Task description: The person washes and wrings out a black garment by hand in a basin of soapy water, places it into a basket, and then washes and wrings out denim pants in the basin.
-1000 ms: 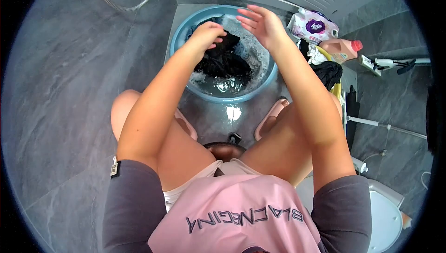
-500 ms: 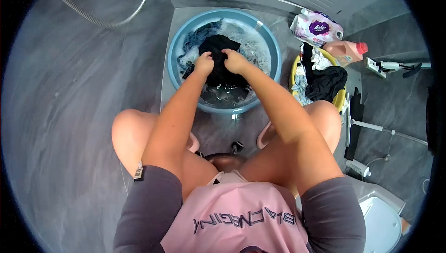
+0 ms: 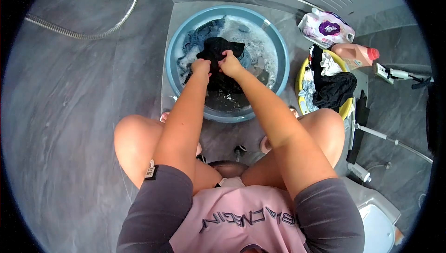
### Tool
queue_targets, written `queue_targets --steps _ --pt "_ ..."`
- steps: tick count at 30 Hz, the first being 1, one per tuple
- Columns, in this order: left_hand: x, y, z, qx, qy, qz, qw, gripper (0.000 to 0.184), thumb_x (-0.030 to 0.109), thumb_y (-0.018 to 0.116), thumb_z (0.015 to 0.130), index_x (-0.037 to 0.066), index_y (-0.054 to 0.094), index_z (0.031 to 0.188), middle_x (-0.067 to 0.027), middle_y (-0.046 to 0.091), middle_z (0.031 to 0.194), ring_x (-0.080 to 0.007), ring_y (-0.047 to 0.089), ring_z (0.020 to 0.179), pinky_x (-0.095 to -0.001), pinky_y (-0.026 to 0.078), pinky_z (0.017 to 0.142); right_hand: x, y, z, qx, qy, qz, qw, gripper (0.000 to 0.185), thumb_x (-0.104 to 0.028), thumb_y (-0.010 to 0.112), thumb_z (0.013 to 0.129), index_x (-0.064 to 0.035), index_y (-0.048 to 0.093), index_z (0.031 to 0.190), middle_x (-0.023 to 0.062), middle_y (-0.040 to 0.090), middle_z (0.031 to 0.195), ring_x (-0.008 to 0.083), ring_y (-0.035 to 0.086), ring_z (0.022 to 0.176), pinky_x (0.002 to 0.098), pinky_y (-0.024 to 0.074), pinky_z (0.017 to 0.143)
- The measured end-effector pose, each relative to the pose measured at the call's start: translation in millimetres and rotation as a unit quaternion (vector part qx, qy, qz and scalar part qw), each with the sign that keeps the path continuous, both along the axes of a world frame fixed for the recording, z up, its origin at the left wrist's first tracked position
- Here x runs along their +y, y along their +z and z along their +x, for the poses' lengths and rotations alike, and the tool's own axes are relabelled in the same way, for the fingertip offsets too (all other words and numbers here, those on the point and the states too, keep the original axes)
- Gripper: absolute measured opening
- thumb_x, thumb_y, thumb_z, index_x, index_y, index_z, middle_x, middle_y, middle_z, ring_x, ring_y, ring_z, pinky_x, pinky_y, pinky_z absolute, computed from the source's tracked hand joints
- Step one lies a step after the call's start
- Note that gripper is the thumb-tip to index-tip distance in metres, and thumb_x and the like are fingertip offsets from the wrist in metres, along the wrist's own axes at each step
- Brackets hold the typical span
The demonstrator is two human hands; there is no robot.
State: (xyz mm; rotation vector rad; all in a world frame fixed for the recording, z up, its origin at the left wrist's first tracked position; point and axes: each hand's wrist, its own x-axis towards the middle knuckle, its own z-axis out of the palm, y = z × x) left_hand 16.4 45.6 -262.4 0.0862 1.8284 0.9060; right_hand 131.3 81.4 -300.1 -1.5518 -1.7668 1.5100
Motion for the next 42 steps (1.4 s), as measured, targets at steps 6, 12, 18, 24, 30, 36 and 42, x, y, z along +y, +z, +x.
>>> queue_targets --steps 6,12,18,24,30,36,42 --pt "3 16 -8 -0.141 0.073 0.164 0.974 0.009 0.008 0.054 0.082 0.008 0.049 0.090 -0.0068 0.052 0.086 -0.0219 0.051 0.078 -0.0434 0.042 0.073 5 25 14 -0.004 0.040 0.143 0.989 0.048 -0.020 0.064 0.077 -0.0046 0.043 0.116 0.0150 0.058 0.092 0.0279 0.058 0.085 0.0368 0.0453 0.074" --pt "1 86 -22 -0.270 -0.061 0.258 0.926 0.025 0.012 0.054 0.085 0.008 0.048 0.109 -0.0084 0.056 0.109 -0.0232 0.054 0.099 -0.0421 0.043 0.079 8 94 23 0.095 0.017 0.020 0.995 0.059 -0.042 0.070 0.073 -0.0019 0.055 0.114 0.0096 0.060 0.093 0.0164 0.055 0.085 0.0296 0.0447 0.075" --pt "6 164 -22 -0.269 -0.123 0.334 0.895 0.023 0.010 0.053 0.085 0.004 0.052 0.107 -0.0077 0.060 0.099 -0.0219 0.060 0.091 -0.0367 0.050 0.079 24 170 51 0.248 -0.125 -0.048 0.959 0.037 -0.030 0.059 0.083 -0.0073 0.056 0.112 0.0052 0.060 0.103 0.0180 0.054 0.089 0.0314 0.0431 0.071" --pt "-13 250 -34 0.108 -0.272 0.319 0.902 0.015 0.006 0.062 0.077 0.003 0.058 0.091 -0.0045 0.061 0.077 -0.0128 0.058 0.069 -0.0248 0.046 0.064 27 282 69 0.408 -0.130 0.013 0.903 0.018 -0.014 0.056 0.083 -0.0052 0.058 0.099 0.0026 0.059 0.084 0.0136 0.054 0.076 0.0279 0.0429 0.065" --pt "-29 290 -51 0.340 -0.256 0.323 0.845 0.014 0.004 0.060 0.067 0.001 0.055 0.079 -0.0029 0.057 0.071 -0.0116 0.052 0.064 -0.0249 0.043 0.060 11 355 107 0.292 -0.028 0.109 0.950 0.020 -0.006 0.061 0.074 -0.0052 0.059 0.094 0.0017 0.058 0.080 0.0122 0.054 0.075 0.0253 0.0424 0.067" --pt "-39 241 -62 0.327 -0.481 0.378 0.720 0.025 -0.008 0.052 0.062 0.005 0.040 0.080 -0.0068 0.041 0.084 -0.0168 0.042 0.075 -0.0252 0.037 0.070 18 280 143 0.174 0.059 0.108 0.977 0.021 0.006 0.050 0.068 -0.0107 0.048 0.081 -0.0034 0.045 0.081 0.0089 0.042 0.079 0.0184 0.0330 0.070" --pt "-54 212 -41 0.304 -0.563 0.384 0.666 0.038 -0.015 0.045 0.064 0.006 0.055 0.094 -0.0097 0.043 0.108 -0.0258 0.047 0.105 -0.0317 0.040 0.090 18 204 161 0.070 0.243 0.232 0.939 0.035 0.012 0.039 0.065 -0.0064 0.061 0.086 0.0093 0.053 0.100 0.0239 0.050 0.102 0.0274 0.0377 0.089"
